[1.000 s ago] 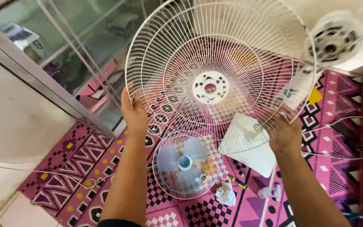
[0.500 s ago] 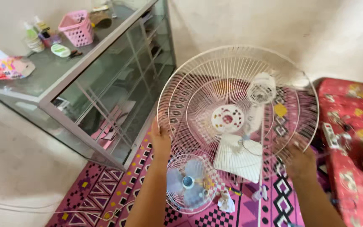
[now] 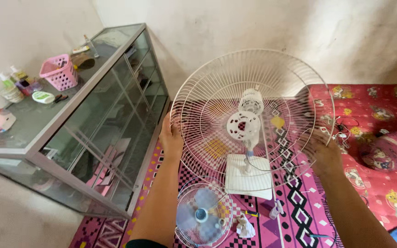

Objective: The person wipes the fan blades with a cloth, then attaches the front grill and secures it with a knob. They then place the fan blades onto the motor shaft and tighten the central nut to complete the assembly.

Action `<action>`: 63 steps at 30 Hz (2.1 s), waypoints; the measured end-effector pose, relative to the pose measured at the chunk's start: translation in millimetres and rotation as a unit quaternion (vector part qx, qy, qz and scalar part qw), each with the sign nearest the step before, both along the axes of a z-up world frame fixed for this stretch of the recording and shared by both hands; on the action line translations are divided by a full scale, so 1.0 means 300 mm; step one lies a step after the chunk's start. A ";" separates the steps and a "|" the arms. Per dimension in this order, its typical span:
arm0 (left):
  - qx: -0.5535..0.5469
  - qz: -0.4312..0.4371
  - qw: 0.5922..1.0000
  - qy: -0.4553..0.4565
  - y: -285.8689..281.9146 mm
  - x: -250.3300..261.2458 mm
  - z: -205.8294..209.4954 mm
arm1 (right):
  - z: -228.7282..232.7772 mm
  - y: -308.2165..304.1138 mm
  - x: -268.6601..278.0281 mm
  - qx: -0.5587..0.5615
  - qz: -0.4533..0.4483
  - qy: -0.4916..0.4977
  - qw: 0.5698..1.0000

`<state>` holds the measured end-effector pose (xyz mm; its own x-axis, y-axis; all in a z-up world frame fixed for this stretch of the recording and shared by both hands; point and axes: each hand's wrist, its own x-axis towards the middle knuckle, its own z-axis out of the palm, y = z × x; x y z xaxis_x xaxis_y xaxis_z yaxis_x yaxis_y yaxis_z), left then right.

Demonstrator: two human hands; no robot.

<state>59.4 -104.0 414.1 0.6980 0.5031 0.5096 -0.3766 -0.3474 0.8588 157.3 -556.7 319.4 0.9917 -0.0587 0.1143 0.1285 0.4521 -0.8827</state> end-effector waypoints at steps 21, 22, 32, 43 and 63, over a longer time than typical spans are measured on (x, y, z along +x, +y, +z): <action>0.043 -0.010 0.997 0.055 0.031 0.161 -0.222 | -0.185 -0.031 0.035 0.004 -0.034 0.009 0.999; 0.019 -0.003 0.996 0.087 0.033 0.174 -0.244 | -0.196 -0.034 0.055 -0.009 -0.044 0.021 0.999; -0.037 0.037 0.996 0.070 0.016 0.240 -0.416 | -0.243 -0.037 0.207 -0.051 -0.084 0.002 0.995; -0.069 0.066 0.994 0.055 -0.007 0.337 -0.535 | -0.306 -0.064 0.297 -0.081 -0.110 0.024 0.990; -0.193 0.074 0.978 -0.004 -0.120 0.430 -0.556 | -0.233 -0.068 0.267 -0.134 -0.201 -0.057 0.969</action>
<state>188.4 -140.0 247.2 0.6002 0.7544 0.2658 -0.3532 -0.0482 0.9343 237.3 -577.0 249.6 0.8747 -0.3906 0.2869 0.3504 0.1009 -0.9311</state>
